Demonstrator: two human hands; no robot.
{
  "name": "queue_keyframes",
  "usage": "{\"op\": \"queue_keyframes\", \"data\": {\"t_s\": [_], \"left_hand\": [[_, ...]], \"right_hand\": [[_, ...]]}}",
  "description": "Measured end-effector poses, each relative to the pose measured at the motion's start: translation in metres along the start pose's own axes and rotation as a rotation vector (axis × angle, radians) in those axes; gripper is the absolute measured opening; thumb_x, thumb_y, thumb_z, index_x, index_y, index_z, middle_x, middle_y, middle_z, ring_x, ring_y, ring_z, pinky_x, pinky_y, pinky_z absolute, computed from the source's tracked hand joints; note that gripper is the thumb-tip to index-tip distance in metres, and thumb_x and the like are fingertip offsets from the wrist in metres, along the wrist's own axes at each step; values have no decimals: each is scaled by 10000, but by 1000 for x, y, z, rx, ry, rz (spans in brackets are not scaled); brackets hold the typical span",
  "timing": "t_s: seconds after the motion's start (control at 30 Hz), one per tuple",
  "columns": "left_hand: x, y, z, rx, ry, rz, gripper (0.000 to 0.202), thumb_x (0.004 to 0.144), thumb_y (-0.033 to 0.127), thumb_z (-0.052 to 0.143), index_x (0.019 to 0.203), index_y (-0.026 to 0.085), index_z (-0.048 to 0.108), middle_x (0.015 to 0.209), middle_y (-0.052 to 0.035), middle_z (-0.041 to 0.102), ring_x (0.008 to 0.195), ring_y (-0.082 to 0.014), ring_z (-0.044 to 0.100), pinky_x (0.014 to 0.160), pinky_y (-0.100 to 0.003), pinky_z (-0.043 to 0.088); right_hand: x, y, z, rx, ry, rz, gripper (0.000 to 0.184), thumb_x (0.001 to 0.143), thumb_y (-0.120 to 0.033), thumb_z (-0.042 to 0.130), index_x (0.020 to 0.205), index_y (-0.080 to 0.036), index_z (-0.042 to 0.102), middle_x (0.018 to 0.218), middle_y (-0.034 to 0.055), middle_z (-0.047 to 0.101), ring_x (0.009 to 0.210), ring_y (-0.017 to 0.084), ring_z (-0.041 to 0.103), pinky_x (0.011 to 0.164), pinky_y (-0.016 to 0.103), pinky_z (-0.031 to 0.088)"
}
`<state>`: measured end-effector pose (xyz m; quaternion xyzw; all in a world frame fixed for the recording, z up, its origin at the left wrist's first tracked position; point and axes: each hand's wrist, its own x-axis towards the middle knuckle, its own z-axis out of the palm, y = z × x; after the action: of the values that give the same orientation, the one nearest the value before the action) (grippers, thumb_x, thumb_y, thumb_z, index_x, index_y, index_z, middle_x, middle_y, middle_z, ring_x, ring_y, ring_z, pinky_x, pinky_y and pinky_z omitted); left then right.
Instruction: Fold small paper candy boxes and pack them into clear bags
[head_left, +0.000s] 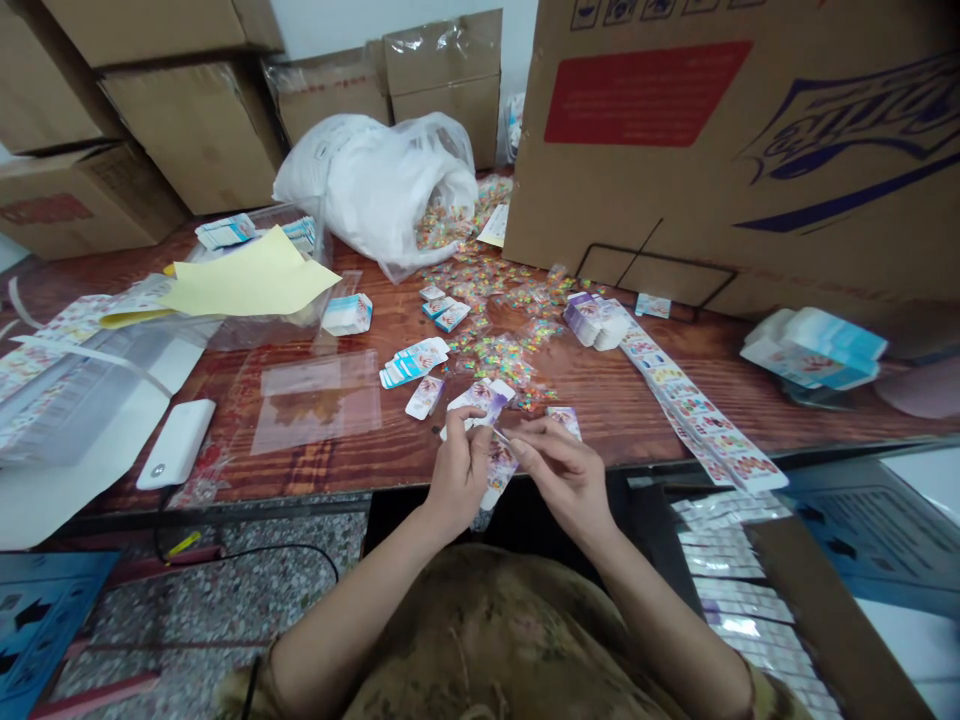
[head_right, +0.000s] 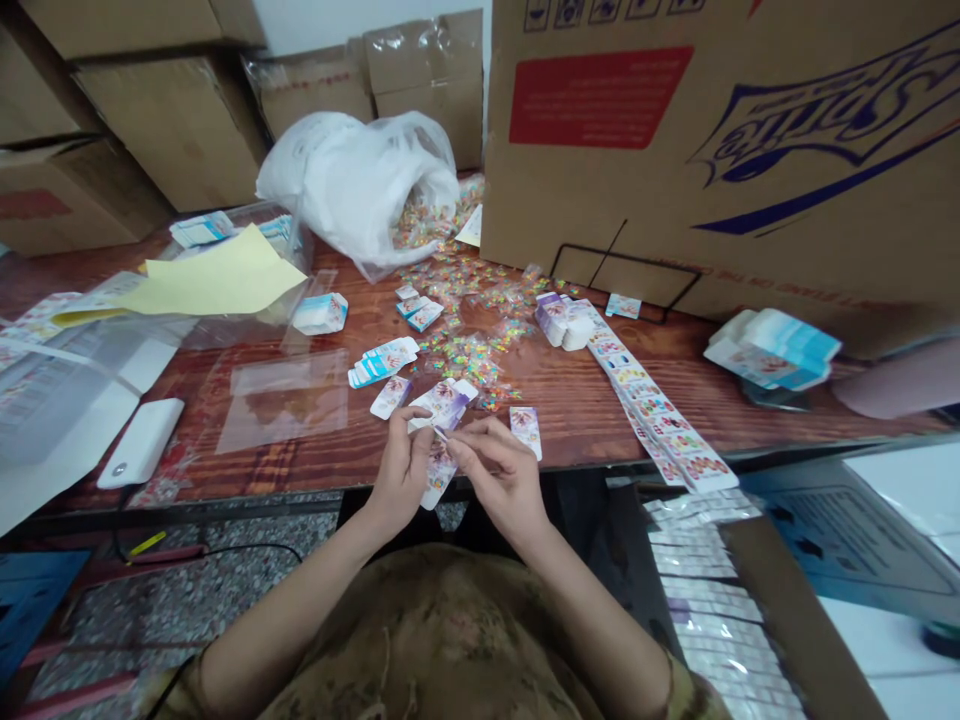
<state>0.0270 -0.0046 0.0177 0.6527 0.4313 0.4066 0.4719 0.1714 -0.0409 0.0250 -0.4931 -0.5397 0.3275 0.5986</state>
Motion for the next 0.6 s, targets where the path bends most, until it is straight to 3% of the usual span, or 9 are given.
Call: {"op": "queue_keyframes", "data": {"t_s": [0.17, 0.37, 0.43, 0.6], "left_hand": [[-5, -2, 1, 88, -28, 23, 174, 987, 350, 364, 1092, 212, 381, 679, 44, 504, 571, -128, 502, 576, -258, 355], [-5, 0, 0, 102, -69, 16, 166, 983, 337, 360, 1092, 213, 376, 653, 54, 489, 548, -126, 482, 571, -256, 344], [-5, 0, 0, 91, -77, 7, 174, 981, 343, 369, 1094, 212, 382, 655, 53, 488, 546, -123, 473, 569, -255, 343], [-5, -1, -1, 61, -82, -11, 197, 984, 364, 384, 1105, 210, 405, 643, 57, 466, 550, -122, 456, 568, -252, 336]], "right_hand": [[1, 8, 0, 155, 18, 195, 117, 756, -319, 771, 861, -271, 788, 783, 15, 667, 741, 154, 612, 665, 284, 508], [5, 10, -5, 198, -22, 294, 138, 734, -354, 779, 826, -250, 785, 775, 18, 703, 722, 160, 619, 672, 290, 512], [5, 9, -7, 195, -31, 286, 132, 751, -359, 767, 827, -251, 782, 784, 22, 705, 725, 164, 620, 666, 293, 513], [5, 6, -14, 103, -152, 111, 137, 826, -365, 705, 872, -260, 781, 770, 21, 657, 717, 152, 599, 635, 272, 499]]}}
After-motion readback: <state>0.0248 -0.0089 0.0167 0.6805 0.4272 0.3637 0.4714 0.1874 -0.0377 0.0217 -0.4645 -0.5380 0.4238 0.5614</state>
